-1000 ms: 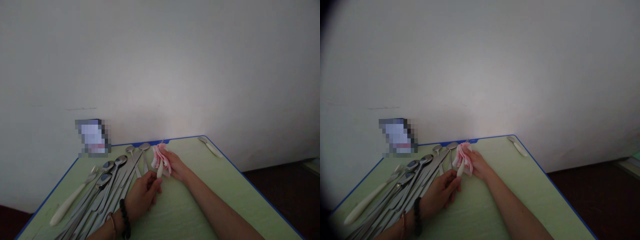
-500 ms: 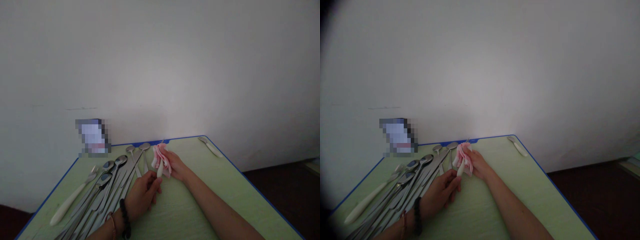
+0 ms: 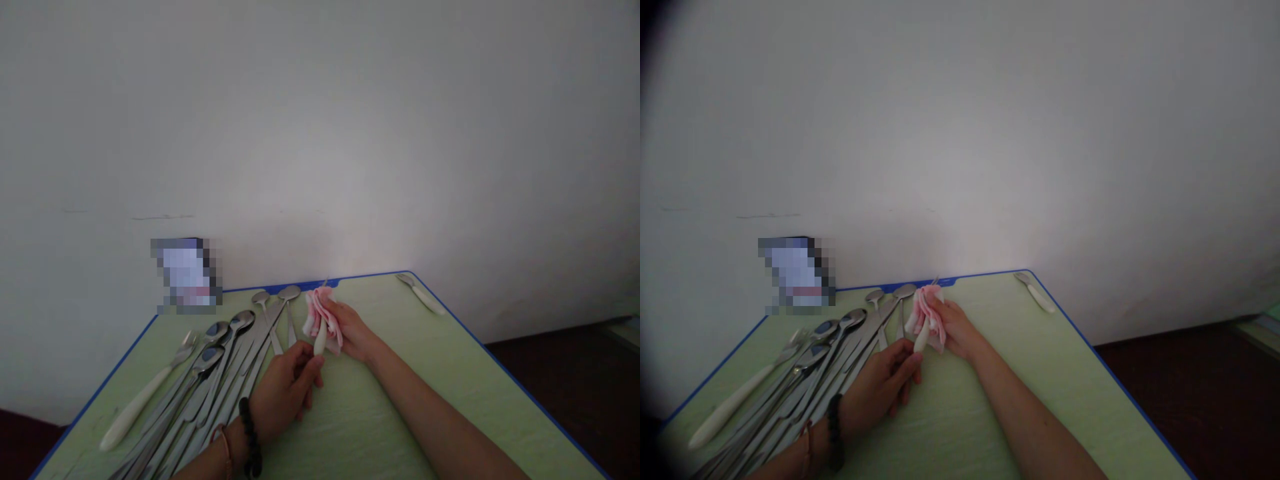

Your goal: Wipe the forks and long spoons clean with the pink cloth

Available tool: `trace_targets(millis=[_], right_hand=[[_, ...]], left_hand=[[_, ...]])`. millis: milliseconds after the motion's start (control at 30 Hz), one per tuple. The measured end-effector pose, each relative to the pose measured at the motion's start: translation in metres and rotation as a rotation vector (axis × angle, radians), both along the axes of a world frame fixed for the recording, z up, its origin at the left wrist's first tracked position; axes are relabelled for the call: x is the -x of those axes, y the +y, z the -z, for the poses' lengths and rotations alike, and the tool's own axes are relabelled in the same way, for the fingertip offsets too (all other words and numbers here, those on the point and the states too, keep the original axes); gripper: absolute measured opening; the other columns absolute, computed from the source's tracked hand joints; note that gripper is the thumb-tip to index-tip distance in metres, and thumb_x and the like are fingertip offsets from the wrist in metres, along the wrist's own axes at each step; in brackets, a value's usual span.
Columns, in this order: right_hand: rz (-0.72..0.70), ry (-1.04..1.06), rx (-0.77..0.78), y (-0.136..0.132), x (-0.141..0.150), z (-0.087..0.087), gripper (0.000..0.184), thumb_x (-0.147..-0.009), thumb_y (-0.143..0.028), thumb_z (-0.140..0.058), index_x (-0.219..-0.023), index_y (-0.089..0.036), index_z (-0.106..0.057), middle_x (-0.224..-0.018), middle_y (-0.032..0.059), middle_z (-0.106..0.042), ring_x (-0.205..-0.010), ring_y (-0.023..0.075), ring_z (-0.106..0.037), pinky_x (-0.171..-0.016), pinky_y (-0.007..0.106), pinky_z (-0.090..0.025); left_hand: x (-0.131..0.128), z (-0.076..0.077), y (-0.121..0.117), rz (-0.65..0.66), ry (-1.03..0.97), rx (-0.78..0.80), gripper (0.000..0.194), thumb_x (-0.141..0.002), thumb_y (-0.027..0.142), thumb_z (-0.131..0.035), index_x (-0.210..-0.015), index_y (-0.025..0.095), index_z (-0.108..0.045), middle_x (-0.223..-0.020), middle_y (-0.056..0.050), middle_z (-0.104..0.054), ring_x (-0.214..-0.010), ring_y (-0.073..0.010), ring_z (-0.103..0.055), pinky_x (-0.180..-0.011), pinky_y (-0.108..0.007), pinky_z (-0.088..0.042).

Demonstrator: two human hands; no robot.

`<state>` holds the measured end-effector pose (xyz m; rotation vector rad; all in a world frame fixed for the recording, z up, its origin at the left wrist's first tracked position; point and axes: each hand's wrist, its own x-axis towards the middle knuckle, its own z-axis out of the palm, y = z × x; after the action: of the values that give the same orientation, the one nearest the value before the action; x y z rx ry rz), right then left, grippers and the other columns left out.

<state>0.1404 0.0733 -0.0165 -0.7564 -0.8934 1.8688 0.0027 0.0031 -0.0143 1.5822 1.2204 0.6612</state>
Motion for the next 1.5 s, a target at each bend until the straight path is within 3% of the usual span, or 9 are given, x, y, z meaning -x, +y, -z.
trace_targets(millis=[1500], right_hand=[[-0.01,-0.01,0.016,0.0008,0.0007,0.0004,0.043,-0.069,-0.054,-0.062,-0.059,-0.012,-0.057,-0.042,-0.0025,-0.053,-0.037,0.0059,-0.044,-0.04,0.019,-0.031]], left_hand=[[0.0017,0.002,-0.0002,0.022,-0.011,-0.006,0.024,-0.086,0.039,-0.039,-0.077,0.018,-0.047,-0.061,0.004,-0.056,-0.033,-0.0048,-0.041,-0.029,-0.013,-0.032]])
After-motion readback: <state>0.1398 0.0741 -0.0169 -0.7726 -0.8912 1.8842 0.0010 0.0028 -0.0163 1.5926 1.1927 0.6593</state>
